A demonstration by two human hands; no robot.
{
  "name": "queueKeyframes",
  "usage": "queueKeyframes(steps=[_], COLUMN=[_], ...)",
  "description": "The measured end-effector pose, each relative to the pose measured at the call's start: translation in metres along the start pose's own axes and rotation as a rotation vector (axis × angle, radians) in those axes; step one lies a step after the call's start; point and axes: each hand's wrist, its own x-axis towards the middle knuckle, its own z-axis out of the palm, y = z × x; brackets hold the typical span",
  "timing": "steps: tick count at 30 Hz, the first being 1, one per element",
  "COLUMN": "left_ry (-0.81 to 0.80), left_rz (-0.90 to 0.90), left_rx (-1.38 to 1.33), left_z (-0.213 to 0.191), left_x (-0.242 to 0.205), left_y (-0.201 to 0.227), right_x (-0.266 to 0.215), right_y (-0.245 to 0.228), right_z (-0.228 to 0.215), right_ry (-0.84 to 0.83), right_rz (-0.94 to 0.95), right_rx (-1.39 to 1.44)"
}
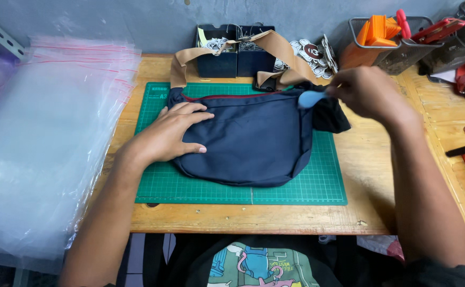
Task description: The person cleans a bag using a cloth, checks the straps and buckles, attaches a character keychain to the zipper, and places the bag into a plastic shipping envelope.
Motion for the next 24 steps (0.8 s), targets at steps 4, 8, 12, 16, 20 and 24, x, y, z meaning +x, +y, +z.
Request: queueKeyframes(steps=[4, 8, 12, 16, 20, 24], left_ry=[0.127, 0.507, 0.530, 0.423, 0.362, 0.303], left_rz=[-0.022, -0.114, -0.378, -0.515, -0.530, -0.512], left_rx=[-0.033, 0.005, 0.137, 0.135, 0.116, -0.020], left_z=[-0.013, -0.006, -0.001, -0.001, 0.004, -0.018], left_x=[-0.004, -0.001, 0.001, 0.003, 0.005, -0.003], left_y=[0.003, -0.019, -0.035, -0.033, -0.037, -0.017], right_x=[-0.008, 0.003, 0.019, 0.011, -0.002, 0.006], right_y=[0.039, 0.097, 0.135, 0.094, 0.012, -0.019], right_z=[-0.031, -0.014, 0.005, -0.002, -0.009, 0.038], right_ry=[-0.133, -0.156, -0.272, -0.286, -0.491, -0.260], right_rz=[0.083, 0.244, 0.347, 0.276, -0.031, -0.177], right_rx=[0.269, 0.274, 0.255, 0.299, 0.549, 0.308])
